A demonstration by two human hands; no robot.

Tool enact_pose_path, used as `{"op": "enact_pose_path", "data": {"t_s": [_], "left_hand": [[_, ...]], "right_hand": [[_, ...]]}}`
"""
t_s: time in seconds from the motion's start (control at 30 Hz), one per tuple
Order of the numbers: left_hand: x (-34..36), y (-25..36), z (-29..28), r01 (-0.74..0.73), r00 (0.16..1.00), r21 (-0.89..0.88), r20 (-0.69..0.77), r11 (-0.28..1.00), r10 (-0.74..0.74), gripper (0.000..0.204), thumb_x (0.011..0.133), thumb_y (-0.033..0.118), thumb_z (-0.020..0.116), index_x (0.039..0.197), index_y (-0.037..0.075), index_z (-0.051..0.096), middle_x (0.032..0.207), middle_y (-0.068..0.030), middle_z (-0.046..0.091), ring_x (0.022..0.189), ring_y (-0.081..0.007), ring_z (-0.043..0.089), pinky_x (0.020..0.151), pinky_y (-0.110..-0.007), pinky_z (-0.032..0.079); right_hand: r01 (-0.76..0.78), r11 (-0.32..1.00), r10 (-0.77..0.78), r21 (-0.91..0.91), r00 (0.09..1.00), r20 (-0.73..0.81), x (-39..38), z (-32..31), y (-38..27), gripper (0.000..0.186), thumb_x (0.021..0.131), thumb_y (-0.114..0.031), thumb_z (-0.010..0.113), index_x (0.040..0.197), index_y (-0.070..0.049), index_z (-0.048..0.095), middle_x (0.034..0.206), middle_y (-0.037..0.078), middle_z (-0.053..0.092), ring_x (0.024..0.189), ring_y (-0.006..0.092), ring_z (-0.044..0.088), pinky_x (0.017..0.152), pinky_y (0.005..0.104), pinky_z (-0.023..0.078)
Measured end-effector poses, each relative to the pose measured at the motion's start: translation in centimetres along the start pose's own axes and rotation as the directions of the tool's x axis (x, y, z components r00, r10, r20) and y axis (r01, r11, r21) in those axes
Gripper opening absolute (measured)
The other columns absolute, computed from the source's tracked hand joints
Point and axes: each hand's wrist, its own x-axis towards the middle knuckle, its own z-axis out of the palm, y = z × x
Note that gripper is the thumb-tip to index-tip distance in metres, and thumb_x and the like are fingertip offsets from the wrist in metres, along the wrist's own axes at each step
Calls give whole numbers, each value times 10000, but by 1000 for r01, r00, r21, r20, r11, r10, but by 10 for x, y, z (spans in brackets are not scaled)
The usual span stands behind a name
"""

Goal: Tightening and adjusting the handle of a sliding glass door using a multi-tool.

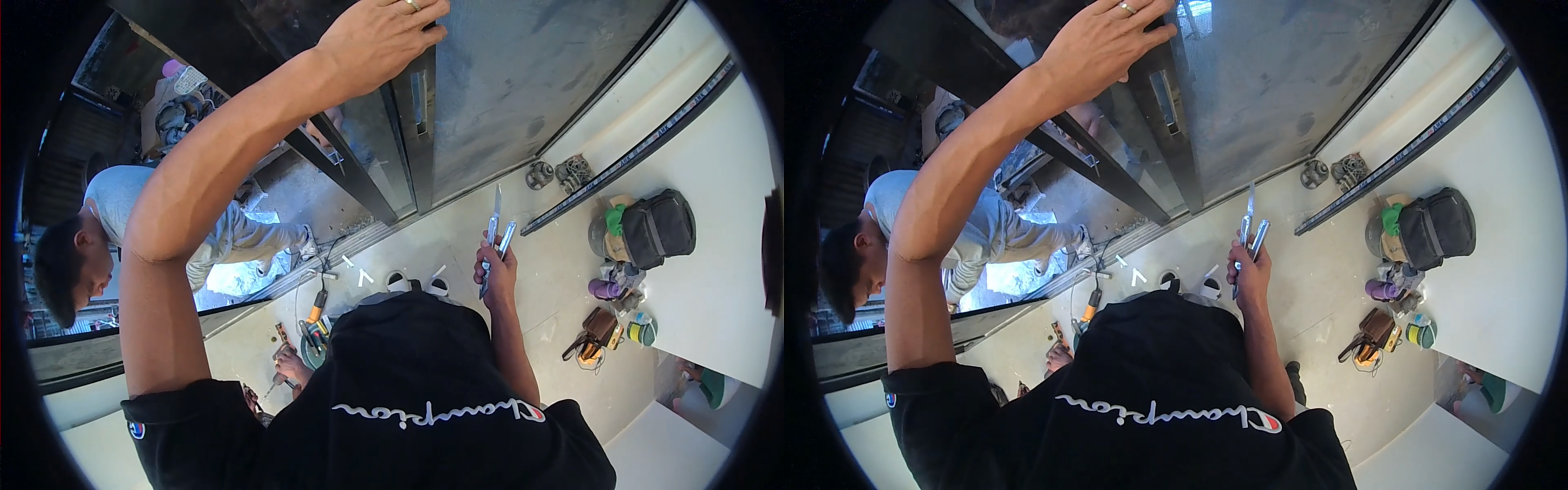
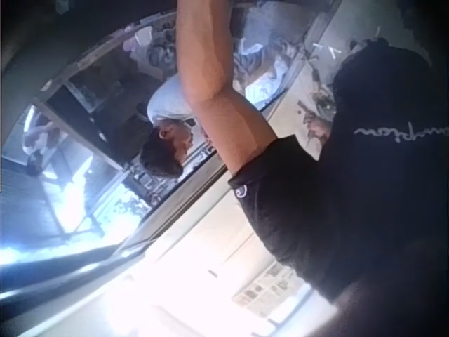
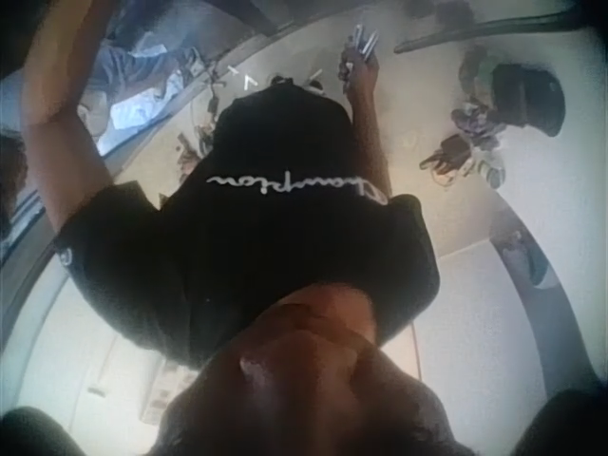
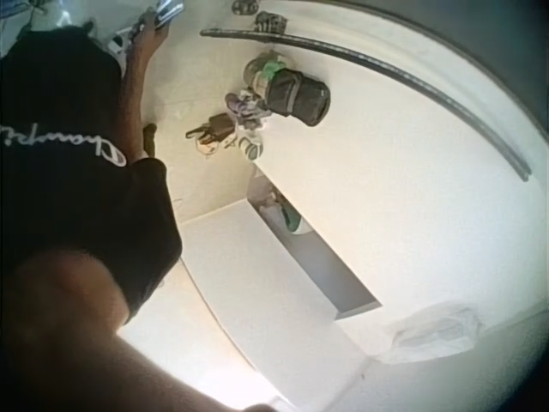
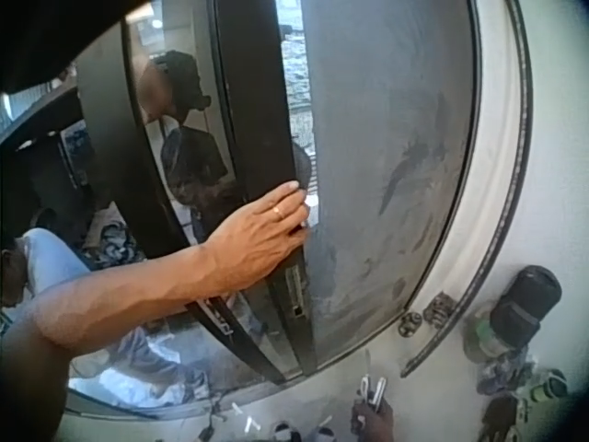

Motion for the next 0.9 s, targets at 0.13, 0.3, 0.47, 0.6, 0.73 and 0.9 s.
{"op": "enact_pose_path", "data": {"t_s": [0.13, 0.3, 0.47, 0.6, 0.73, 0.9], "left_hand": [[-2, -1, -2, 1, 1000, -24, -6, 1000, -1, 366, 907, 249, 546, 1202, 52, 635, 1345, -162, 526, 1387, -310, 386, 1265, -476, 130], [-1, 3, -5, 31, 999, -35, 13, 999, -31, 371, 906, 264, 549, 1197, 54, 646, 1346, -158, 535, 1390, -312, 386, 1263, -483, 131], [1, 5, -4, 28, 999, 33, 15, 999, -29, 417, 912, 290, 544, 1232, 44, 648, 1390, -154, 530, 1415, -308, 369, 1264, -478, 120], [-11, 5, -9, 3, 999, -5, 44, 1000, -2, 425, 910, 297, 546, 1233, 42, 648, 1390, -155, 532, 1415, -308, 370, 1264, -478, 121], [-22, 2, -17, 14, 1000, -12, 24, 1000, -14, 431, 902, 301, 554, 1231, 39, 649, 1386, -159, 535, 1414, -309, 373, 1264, -480, 123], [-24, 2, -8, 2, 1000, -38, -8, 999, -2, 456, 892, 305, 566, 1245, 25, 642, 1391, -174, 529, 1417, -315, 368, 1264, -482, 122]], "right_hand": [[0, 1000, 0, 4, 1000, -24, 1, -2, -1, 381, 940, -172, 680, 1266, -23, 553, 723, 2, 543, 499, 84, 483, 419, 243, 350], [-34, 999, 33, -11, 999, -9, 9, 5, 3, 363, 940, -181, 681, 1250, -34, 563, 723, 5, 545, 494, 85, 482, 418, 243, 359], [-25, 999, 27, -42, 998, 58, 11, 29, -2, 358, 941, -180, 678, 1249, -33, 571, 723, 10, 547, 498, 87, 489, 420, 242, 365], [9, 999, -7, -41, 999, 47, 0, 34, 3, 356, 939, -181, 684, 1240, -23, 578, 718, 5, 541, 500, 77, 482, 421, 237, 360], [-9, 1000, 8, -26, 998, -64, -9, 20, 19, 339, 935, -173, 688, 1219, -20, 585, 705, -2, 534, 495, 68, 474, 415, 233, 350], [-32, 999, 36, 27, 983, -180, -21, 3, 36, 294, 937, -170, 680, 1180, -36, 582, 702, -6, 529, 482, 70, 463, 407, 235, 345]]}}
